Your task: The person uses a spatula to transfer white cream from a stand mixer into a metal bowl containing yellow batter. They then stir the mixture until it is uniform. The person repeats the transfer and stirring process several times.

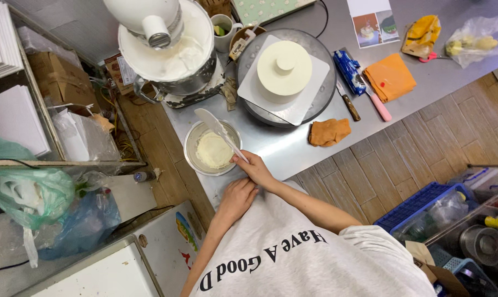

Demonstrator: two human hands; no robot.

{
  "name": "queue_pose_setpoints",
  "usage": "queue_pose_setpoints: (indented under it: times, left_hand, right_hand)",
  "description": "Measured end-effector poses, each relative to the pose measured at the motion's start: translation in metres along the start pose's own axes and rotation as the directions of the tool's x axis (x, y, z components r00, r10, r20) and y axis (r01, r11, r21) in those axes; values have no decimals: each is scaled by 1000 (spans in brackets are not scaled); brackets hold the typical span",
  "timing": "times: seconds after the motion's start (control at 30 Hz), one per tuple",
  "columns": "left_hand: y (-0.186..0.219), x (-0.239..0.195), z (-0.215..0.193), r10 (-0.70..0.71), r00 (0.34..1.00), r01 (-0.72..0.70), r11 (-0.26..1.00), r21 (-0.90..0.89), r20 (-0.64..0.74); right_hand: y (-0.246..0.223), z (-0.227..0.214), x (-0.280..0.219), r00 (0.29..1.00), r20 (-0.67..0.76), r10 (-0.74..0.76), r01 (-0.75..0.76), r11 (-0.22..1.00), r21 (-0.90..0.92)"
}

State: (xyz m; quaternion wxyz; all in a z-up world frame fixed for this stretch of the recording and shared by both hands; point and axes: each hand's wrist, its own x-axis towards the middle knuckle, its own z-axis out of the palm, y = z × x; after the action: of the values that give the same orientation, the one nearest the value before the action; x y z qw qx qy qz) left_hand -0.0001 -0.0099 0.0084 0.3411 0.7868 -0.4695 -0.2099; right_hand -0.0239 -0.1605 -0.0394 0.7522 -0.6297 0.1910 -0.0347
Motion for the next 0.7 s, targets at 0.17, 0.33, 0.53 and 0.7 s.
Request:
queue_pose_setpoints:
  times: [0.17, 0.33, 0.53, 0.7]
  left_hand:
    - [5, -1, 5, 55, 998, -55, 998, 10, -6]
    - [7, -8, 8, 51, 998, -51, 999, 4, 28]
    - [8, -18, 10, -5, 1000, 4, 1000, 2, 19]
    - [9, -21, 14, -17, 999, 18, 1000, 23, -33]
  right_hand:
    - [2, -5, -6, 999, -44, -18, 19, 1000, 10]
    - [8, -5, -14, 998, -25, 57, -58, 998, -3]
    - [10, 2, -15, 998, 52, 32, -31, 999, -30]
    - [14, 0, -18, 998, 59, -20, 23, 999, -44]
